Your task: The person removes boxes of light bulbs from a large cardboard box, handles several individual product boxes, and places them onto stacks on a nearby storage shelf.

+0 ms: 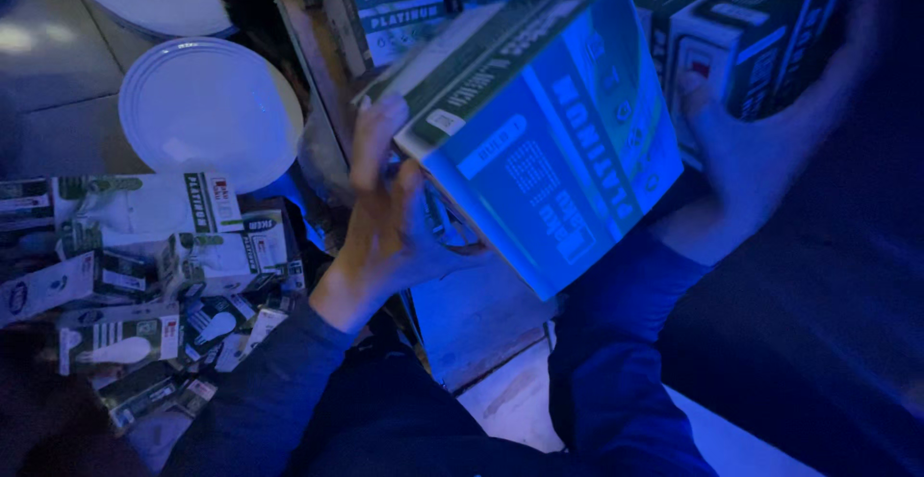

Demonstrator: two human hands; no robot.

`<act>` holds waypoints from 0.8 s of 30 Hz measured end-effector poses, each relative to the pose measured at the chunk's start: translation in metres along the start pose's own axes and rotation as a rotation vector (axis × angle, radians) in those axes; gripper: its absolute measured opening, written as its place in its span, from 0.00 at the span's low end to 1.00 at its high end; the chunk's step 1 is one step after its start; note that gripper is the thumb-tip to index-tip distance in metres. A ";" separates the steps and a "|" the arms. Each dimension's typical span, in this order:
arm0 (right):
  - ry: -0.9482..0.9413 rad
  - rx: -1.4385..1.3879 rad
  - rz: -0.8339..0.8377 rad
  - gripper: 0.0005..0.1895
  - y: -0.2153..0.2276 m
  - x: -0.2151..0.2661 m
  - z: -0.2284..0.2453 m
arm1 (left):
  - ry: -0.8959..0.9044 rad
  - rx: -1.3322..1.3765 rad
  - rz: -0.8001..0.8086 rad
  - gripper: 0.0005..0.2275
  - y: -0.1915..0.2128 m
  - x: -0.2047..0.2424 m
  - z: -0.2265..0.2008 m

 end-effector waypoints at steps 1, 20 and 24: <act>0.003 0.010 -0.002 0.49 0.006 -0.006 -0.008 | 0.002 0.001 -0.004 0.57 -0.002 0.000 0.001; -0.002 0.055 0.039 0.47 0.009 -0.063 -0.042 | 0.145 0.078 0.005 0.38 -0.013 0.018 0.038; -0.043 0.076 0.032 0.47 0.004 -0.075 -0.047 | 0.336 0.267 -0.066 0.33 -0.018 0.039 0.063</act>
Point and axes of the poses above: each hand's wrist, its own x-axis away from the middle knuckle, its own y-axis out of the back of the hand, z = x × y, the point moved 10 cm from there along -x, towards the middle knuckle, and after that the axes turned 15 degrees about z, right-handed, at the moved point
